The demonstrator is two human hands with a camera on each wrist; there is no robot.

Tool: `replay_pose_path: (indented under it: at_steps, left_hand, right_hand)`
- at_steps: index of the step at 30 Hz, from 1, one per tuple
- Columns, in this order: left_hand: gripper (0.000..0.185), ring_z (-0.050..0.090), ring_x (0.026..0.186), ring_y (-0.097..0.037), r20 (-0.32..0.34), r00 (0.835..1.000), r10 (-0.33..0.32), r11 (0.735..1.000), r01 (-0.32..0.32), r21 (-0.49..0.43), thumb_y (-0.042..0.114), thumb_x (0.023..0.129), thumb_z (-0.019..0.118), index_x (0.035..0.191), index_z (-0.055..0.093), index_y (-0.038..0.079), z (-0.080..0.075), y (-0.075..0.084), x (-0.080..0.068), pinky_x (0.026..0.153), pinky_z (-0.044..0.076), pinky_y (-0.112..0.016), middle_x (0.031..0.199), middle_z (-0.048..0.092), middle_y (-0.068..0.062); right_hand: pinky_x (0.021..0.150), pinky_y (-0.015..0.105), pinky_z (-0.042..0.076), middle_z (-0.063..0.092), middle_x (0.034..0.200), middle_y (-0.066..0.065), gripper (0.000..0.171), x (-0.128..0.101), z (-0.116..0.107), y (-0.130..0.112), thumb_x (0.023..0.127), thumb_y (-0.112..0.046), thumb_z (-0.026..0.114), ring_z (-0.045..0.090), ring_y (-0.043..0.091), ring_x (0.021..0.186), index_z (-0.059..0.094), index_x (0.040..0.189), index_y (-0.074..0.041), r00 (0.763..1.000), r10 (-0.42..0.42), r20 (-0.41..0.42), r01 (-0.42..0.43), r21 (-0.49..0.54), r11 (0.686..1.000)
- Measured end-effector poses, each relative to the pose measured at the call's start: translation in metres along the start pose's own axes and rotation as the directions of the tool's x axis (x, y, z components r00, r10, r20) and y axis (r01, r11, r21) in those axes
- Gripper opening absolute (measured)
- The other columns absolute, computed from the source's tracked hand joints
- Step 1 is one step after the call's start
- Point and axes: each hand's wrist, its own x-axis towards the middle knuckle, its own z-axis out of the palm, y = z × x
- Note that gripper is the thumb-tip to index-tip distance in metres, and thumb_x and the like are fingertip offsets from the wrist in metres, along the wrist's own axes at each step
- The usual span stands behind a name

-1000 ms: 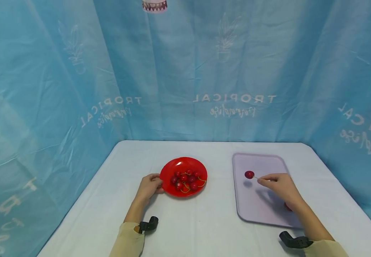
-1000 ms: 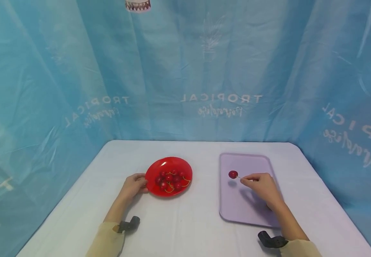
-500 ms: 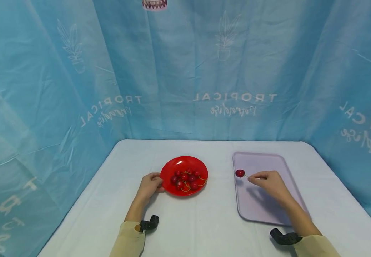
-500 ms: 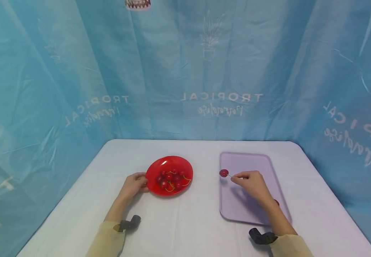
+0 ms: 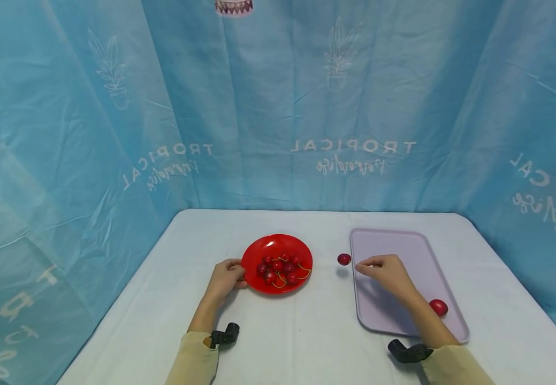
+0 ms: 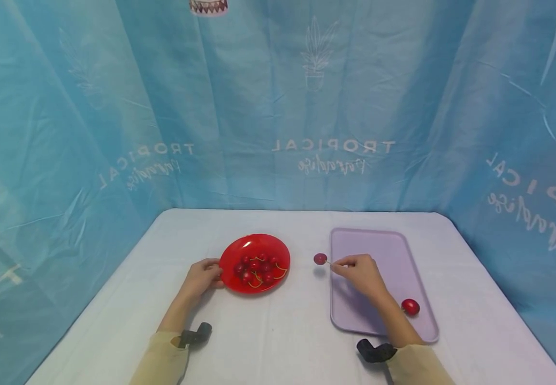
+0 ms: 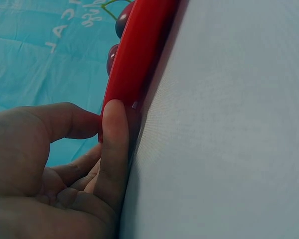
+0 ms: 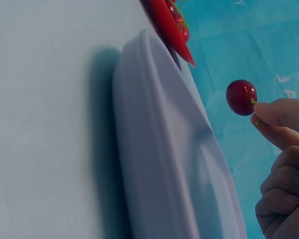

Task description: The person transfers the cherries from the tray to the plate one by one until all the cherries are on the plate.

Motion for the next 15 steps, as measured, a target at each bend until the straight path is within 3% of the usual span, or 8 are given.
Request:
replay_pose_path:
  at_steps: [6, 15]
  left_hand:
    - [0.038, 0.066, 0.069, -0.019, 0.008, 1.000, -0.001, 1.000, 0.001, 0.004, 0.009, 0.090, 0.054, 0.126, 0.053, -0.003, 0.001, 0.003, 0.000, 0.064, 0.057, -0.030, 0.100, 0.064, -0.015]
    - [0.036, 0.065, 0.070, -0.019, 0.001, 1.000, -0.001, 1.000, 0.001, 0.000, 0.009, 0.091, 0.055, 0.124, 0.054, -0.003, 0.001, 0.000, -0.001, 0.064, 0.057, -0.030, 0.100, 0.064, -0.014]
  right_hand:
    - [0.068, 0.032, 0.043, 0.070, 0.095, 0.003, 0.027, 0.005, 0.008, -0.005, 0.084, -0.036, 0.073, 0.052, 0.023, 0.089, 0.078, 0.094, -0.011, 1.000, 0.011, -0.017, -0.010, 0.036, 0.999]
    - [0.065, 0.032, 0.041, 0.069, 0.090, 0.001, 0.027, 0.011, 0.020, -0.013, 0.083, -0.037, 0.073, 0.049, 0.022, 0.088, 0.078, 0.092, -0.011, 1.000, 0.010, -0.001, -0.010, 0.071, 0.997]
